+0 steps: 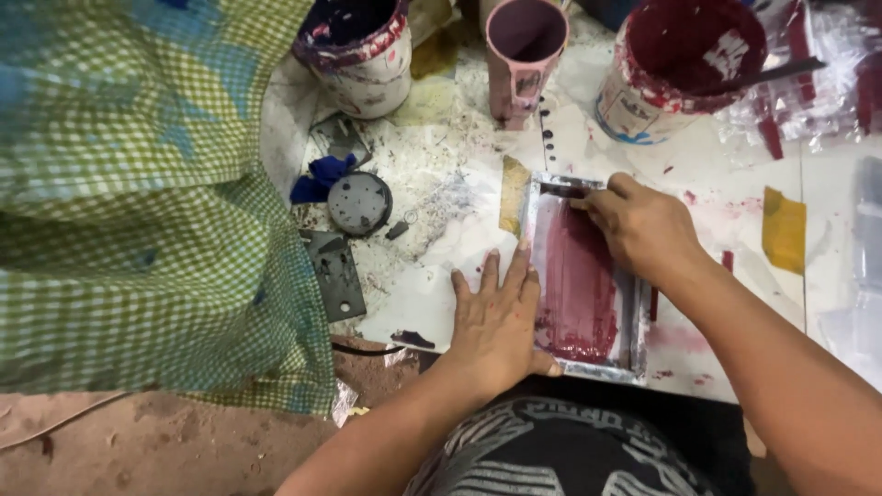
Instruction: Preparing for screen printing by mixing ink in a container and spreading it onto the screen mesh.
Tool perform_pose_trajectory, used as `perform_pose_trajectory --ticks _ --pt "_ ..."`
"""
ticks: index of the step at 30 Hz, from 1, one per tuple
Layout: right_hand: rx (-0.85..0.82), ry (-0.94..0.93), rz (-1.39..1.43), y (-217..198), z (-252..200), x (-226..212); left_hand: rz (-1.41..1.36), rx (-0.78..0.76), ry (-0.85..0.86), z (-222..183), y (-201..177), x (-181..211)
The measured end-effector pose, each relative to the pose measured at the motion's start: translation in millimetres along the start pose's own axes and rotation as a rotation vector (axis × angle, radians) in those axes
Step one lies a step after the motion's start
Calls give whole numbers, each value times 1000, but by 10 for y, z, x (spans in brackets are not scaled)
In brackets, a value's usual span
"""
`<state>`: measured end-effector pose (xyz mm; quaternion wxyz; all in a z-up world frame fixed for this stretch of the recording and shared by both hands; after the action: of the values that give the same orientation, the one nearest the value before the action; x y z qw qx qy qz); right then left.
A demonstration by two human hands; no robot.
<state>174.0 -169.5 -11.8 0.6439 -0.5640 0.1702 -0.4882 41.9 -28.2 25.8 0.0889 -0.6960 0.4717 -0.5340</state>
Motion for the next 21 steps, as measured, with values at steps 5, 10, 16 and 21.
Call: perform_pose_trajectory --ticks 5,10,16,21 --pt "-224 -165 275 -624 -810 -642 36 -13 -40 93 85 -117" --pt "-288 -284 297 -817 -1273 -936 116 4 -41 155 165 -187" --pt "-331 40 315 -584 -272 -339 89 -63 -102 129 198 -225" --pt "-29 90 278 -215 213 -116 58 -86 -128 120 187 -208"
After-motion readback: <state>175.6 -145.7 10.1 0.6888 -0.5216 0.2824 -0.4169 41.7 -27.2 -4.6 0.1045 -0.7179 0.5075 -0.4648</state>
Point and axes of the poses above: each hand's wrist, its own z-axis towards the middle knuckle, its own y-axis out of the palm, x = y × z, the point moved 10 cm from there along z, towards the middle knuckle, and after that the axes turned 15 degrees about -z, right-handed, at the moved point
